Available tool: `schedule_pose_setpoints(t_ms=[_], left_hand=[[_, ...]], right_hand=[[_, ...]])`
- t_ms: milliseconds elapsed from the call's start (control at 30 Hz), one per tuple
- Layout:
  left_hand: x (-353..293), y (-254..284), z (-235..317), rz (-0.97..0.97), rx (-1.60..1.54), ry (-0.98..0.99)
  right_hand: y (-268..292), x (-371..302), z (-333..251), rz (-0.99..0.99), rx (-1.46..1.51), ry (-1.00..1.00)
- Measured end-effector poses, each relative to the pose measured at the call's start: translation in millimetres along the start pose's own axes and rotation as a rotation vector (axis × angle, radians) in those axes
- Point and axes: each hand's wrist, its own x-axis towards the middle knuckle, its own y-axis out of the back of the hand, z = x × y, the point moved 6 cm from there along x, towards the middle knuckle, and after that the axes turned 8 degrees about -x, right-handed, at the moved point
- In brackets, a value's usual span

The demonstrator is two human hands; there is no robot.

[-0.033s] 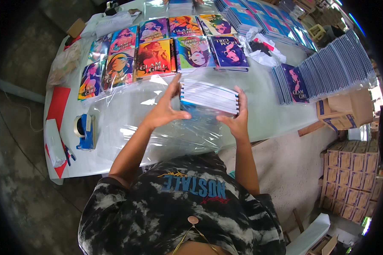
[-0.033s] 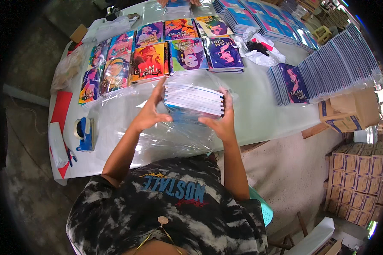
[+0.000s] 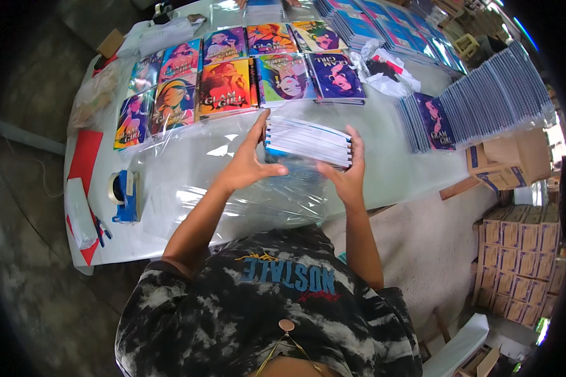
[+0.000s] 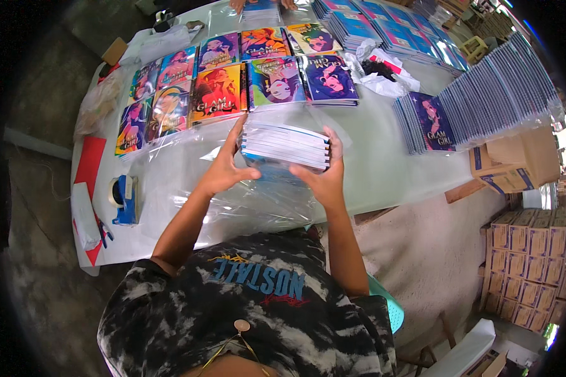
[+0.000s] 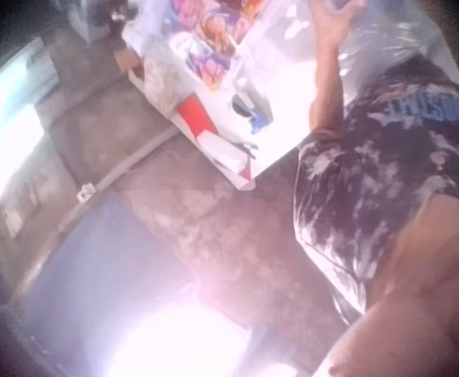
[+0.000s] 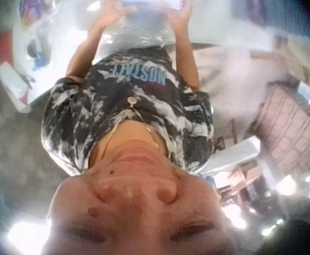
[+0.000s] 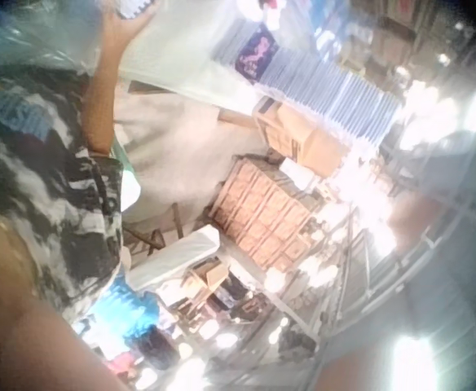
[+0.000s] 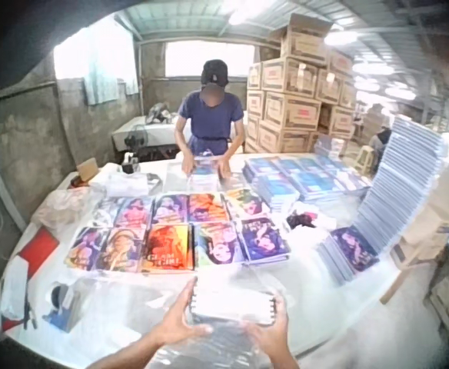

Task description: The person places spiral-bound notebooks into clear plastic bags on a table, then seals each bag with tape. The person repeats this process for multiple notebooks, stacking the sealed packages on the table.

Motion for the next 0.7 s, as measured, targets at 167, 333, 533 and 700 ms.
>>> schedule_pose_setpoints(t_ms=[167,333,533,700], left_hand=[[-16.0,-16.2,4.5,0.381,0.157,-0.247],[-21.7,-30.4,27.3,0.352,0.696,-0.390],[-12.5,-72.8,43.3,0.081,0.917,-0.411],[-5.7,-65.9,46.9,0.009,0.371,-0.186]], right_hand=[[-4.6,4.3,-1.9,0.368,-0.145,-0.094],[-5.5,5.1,-2.1,0.352,-0.190,-0.192],[-18.8,-19.6,-30.6,0.240,-0.942,0.241],[-41.2,-35.7,-34.5,-0.021,-1.108,0.413]])
